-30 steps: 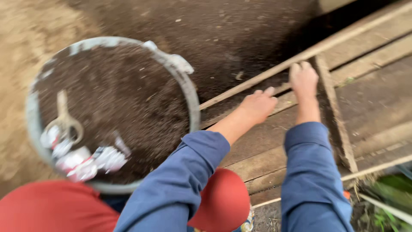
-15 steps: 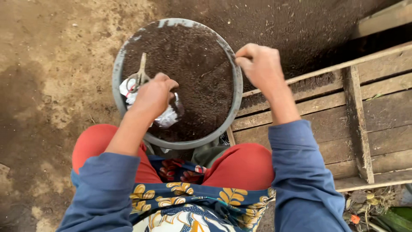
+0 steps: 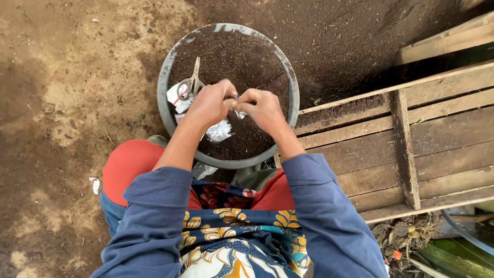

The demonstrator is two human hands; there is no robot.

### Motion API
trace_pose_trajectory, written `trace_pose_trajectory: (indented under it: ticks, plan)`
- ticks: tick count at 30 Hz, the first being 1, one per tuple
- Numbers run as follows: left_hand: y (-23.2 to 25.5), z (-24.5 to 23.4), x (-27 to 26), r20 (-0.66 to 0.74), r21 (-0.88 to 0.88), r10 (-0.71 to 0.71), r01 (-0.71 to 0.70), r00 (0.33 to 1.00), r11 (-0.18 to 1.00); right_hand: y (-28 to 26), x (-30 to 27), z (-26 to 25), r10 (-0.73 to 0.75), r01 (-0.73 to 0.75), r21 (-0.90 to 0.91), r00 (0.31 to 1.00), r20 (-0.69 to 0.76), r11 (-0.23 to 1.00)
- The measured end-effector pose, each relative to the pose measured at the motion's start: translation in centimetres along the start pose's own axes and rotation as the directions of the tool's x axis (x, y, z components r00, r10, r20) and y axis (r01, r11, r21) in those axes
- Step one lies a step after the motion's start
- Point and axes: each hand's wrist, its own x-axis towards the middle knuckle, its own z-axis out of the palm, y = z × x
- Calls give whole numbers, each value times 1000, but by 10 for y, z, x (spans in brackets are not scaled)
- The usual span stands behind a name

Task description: The person sits on the ground and repeatedly scoops soil from a bucket, wraps small amounts in plastic, and places the wrapped bundles into a wooden crate. The person uses scissors to cut the plastic and continues the process throughout the clip.

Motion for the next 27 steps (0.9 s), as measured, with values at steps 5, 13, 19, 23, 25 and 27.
trace_pose_trajectory:
  ticks: [5,13,19,23,25,27]
  plan:
    - [-25,7,13,-132,-328,-25,-20,991,945,13,2,11,95,-53,418,992,-81,907]
    - [2,-11,-13,-130,-91,69,-82,989,993,10,0,8,-49,70,515,997,-54,854]
    - [6,-14,-15,-99,-42,125,-129,987,991,0,-4,3,-48,65,548,998,-44,834]
    - [26,-23,-20,-78,59,119,-115,990,992,-2,-4,-9,-214,212,245,977,-19,946]
    - [32,-25,-23,-72,63,93,-88,993,994,-9,-7,-14,-320,321,49,947,-24,946]
    - [24,-21,-21,-108,152,304,-287,946,946,-18,-12,-14,-405,402,-75,914,-31,913]
